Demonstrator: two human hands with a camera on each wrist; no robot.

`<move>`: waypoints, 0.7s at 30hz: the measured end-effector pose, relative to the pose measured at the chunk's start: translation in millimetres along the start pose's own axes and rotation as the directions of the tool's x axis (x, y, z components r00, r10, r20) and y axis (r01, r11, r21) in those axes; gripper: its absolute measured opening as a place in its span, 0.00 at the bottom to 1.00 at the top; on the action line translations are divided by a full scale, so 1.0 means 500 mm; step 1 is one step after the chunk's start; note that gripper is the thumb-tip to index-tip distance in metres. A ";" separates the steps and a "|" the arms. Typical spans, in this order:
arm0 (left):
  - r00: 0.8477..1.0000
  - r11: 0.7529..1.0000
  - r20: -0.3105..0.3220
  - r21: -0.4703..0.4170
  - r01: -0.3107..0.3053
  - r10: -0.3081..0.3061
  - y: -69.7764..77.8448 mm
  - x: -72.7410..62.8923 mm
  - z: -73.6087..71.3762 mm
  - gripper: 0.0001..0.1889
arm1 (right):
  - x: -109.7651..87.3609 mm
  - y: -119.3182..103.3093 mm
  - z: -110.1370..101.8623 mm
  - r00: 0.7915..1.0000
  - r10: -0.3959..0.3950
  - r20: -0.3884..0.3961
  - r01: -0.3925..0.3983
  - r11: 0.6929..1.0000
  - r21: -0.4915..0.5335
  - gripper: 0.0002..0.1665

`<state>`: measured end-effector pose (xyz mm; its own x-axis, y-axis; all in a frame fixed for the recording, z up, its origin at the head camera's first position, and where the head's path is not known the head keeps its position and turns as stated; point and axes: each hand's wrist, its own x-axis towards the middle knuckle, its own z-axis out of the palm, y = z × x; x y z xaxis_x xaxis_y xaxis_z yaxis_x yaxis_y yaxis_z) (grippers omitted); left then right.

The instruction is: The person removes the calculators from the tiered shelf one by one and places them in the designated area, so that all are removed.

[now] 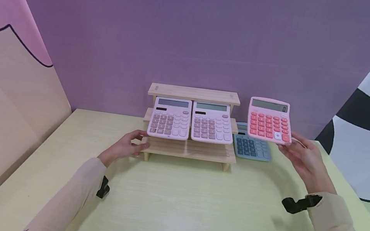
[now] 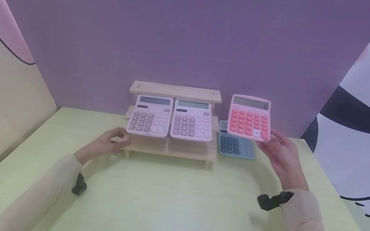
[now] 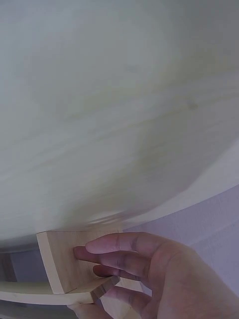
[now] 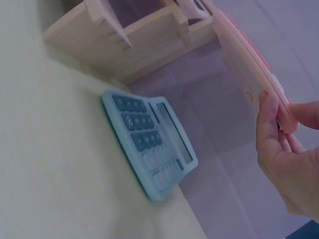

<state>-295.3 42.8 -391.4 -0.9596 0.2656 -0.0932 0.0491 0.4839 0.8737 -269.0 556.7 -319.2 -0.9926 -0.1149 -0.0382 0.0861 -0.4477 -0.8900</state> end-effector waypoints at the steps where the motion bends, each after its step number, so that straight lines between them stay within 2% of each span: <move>1: 1.000 1.000 -0.002 -0.001 0.002 -0.002 0.000 0.000 0.000 0.26 | -0.001 0.002 -0.006 1.000 0.001 0.007 -0.001 1.000 -0.001 0.40; 8: 1.000 1.000 0.002 -0.004 0.004 -0.004 0.000 0.000 -0.001 0.27 | -0.005 0.018 -0.048 1.000 0.011 0.024 -0.012 0.997 0.072 0.38; 14: 1.000 1.000 0.008 -0.027 0.009 -0.009 0.004 -0.001 0.000 0.27 | -0.008 0.026 -0.080 0.999 0.020 0.028 -0.023 0.994 0.104 0.24; 17: 1.000 0.999 0.015 -0.032 0.014 -0.013 0.020 -0.011 -0.001 0.26 | -0.010 0.030 -0.096 0.999 0.011 0.044 -0.015 0.995 0.103 0.20; 21: 1.000 1.000 0.020 -0.025 0.018 -0.018 0.051 -0.032 0.000 0.25 | -0.014 0.033 -0.117 0.998 0.004 0.061 -0.010 0.995 0.100 0.19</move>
<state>-278.6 50.7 -367.7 -0.9546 0.2734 -0.1184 0.0244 0.4679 0.8834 -265.5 602.0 -360.3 -0.9853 -0.1703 -0.0141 0.1041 -0.5329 -0.8398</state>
